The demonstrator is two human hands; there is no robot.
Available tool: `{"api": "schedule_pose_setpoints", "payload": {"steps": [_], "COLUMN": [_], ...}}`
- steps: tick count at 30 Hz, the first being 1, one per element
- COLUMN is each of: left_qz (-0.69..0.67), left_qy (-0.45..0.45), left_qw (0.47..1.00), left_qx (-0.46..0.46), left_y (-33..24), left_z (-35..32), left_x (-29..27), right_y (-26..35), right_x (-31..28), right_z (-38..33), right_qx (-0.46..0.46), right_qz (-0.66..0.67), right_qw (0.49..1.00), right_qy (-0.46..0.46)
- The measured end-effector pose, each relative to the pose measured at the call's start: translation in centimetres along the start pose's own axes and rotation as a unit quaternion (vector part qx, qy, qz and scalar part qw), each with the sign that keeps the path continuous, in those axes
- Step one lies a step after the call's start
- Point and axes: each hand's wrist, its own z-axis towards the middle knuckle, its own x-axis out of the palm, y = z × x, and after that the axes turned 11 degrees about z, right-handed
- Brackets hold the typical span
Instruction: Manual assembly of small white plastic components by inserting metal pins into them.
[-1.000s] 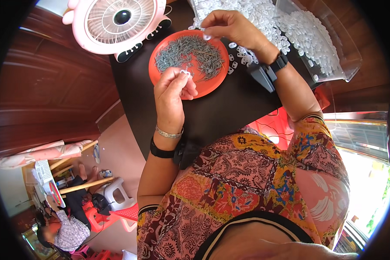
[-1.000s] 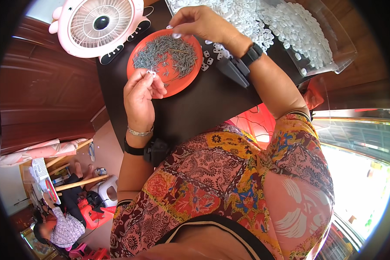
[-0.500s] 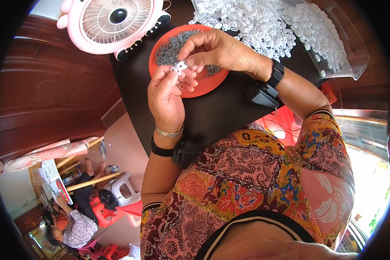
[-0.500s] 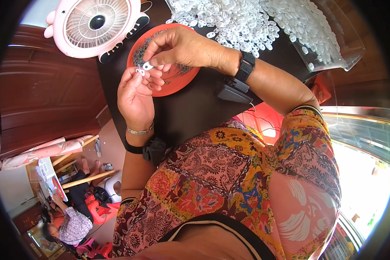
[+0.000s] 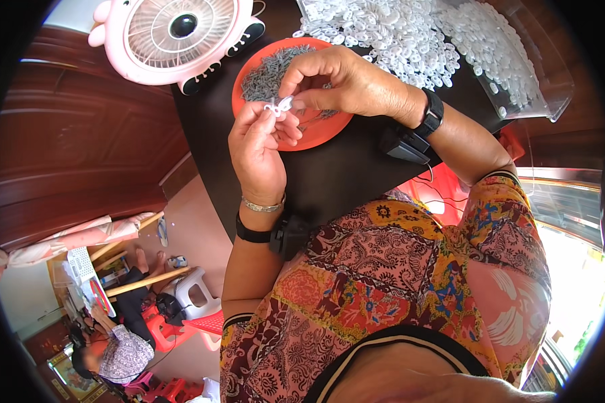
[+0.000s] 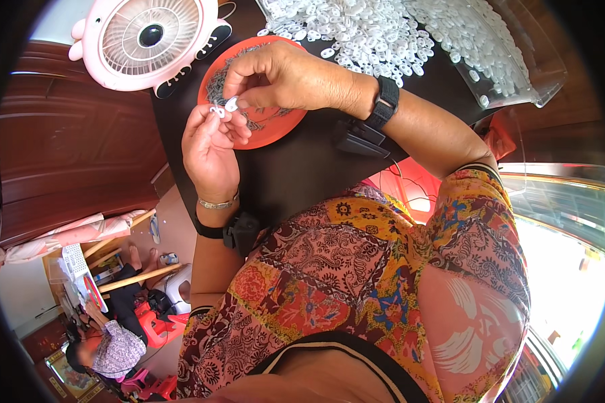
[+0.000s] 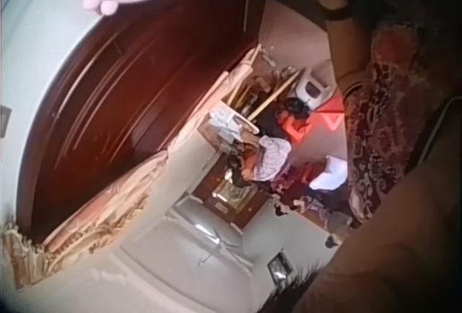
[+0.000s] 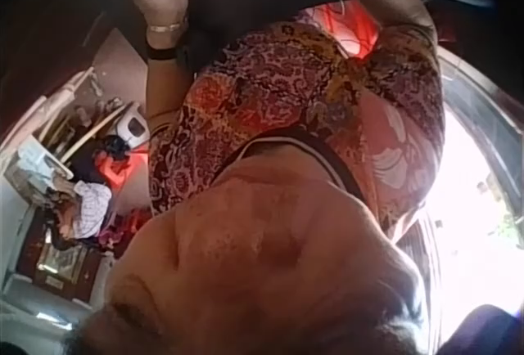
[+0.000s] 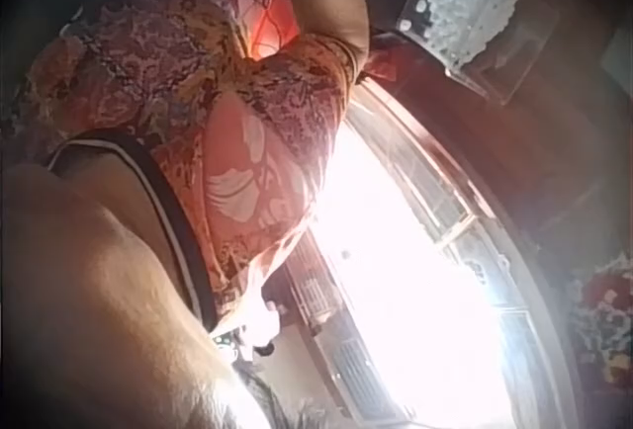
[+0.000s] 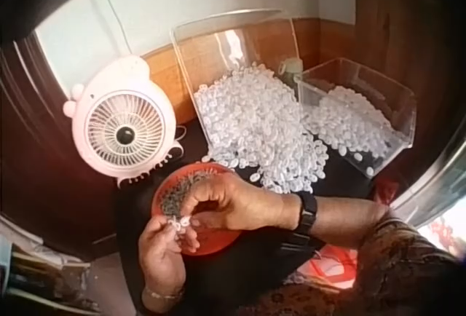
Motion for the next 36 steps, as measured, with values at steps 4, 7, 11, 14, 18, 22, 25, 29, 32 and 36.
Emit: {"api": "schedule_pose_setpoints", "payload": {"steps": [4, 7, 11, 14, 18, 22, 25, 29, 32, 36], "left_qz": [0.0, -0.024, -0.05, -0.039, 0.002, 0.024, 0.011, 0.021, 0.06, 0.091], "left_qy": [-0.002, -0.009, -0.022, -0.023, -0.022, -0.024, -0.023, -0.033, -0.05, -0.073], "left_qw": [1.0, 1.0, 0.999, 0.999, 1.0, 0.999, 0.999, 0.999, 0.997, 0.993], "left_qx": [-0.004, -0.005, -0.002, 0.004, 0.022, 0.026, 0.028, 0.013, -0.007, -0.031], "left_y": [0.0, 0.1, -0.1, 0.0, 0.1, 0.3, 0.2, 0.1, 0.2, -0.1], "left_z": [0.0, 0.0, 0.1, 0.0, -0.1, -0.1, 0.0, -0.1, -0.2, -0.4], "left_x": [0.0, 0.1, 0.3, 0.2, 0.3, 0.5, 0.6, 0.8, 0.8, 1.1], "right_y": [-0.2, 0.4, -1.3, -1.5, -0.7, -0.7, -1.1, -1.0, -1.1, -1.1], "right_x": [0.1, 0.5, 0.4, 0.4, 0.2, 0.2, 0.1, 0.0, -0.3, -0.3], "right_z": [0.1, 0.0, 0.1, 0.2, 0.3, 0.2, 0.3, 0.3, 0.3, 0.3], "right_qx": [-0.015, 0.027, -0.046, -0.036, 0.092, 0.164, 0.162, 0.119, 0.121, 0.109], "right_qz": [-0.008, 0.039, 0.032, 0.067, 0.167, 0.174, 0.166, 0.143, 0.152, 0.173], "right_qw": [1.0, 0.999, 0.998, 0.997, 0.982, 0.971, 0.973, 0.983, 0.98, 0.976], "right_qy": [0.009, -0.008, -0.001, -0.016, -0.006, -0.009, -0.002, -0.004, -0.044, -0.081]}}
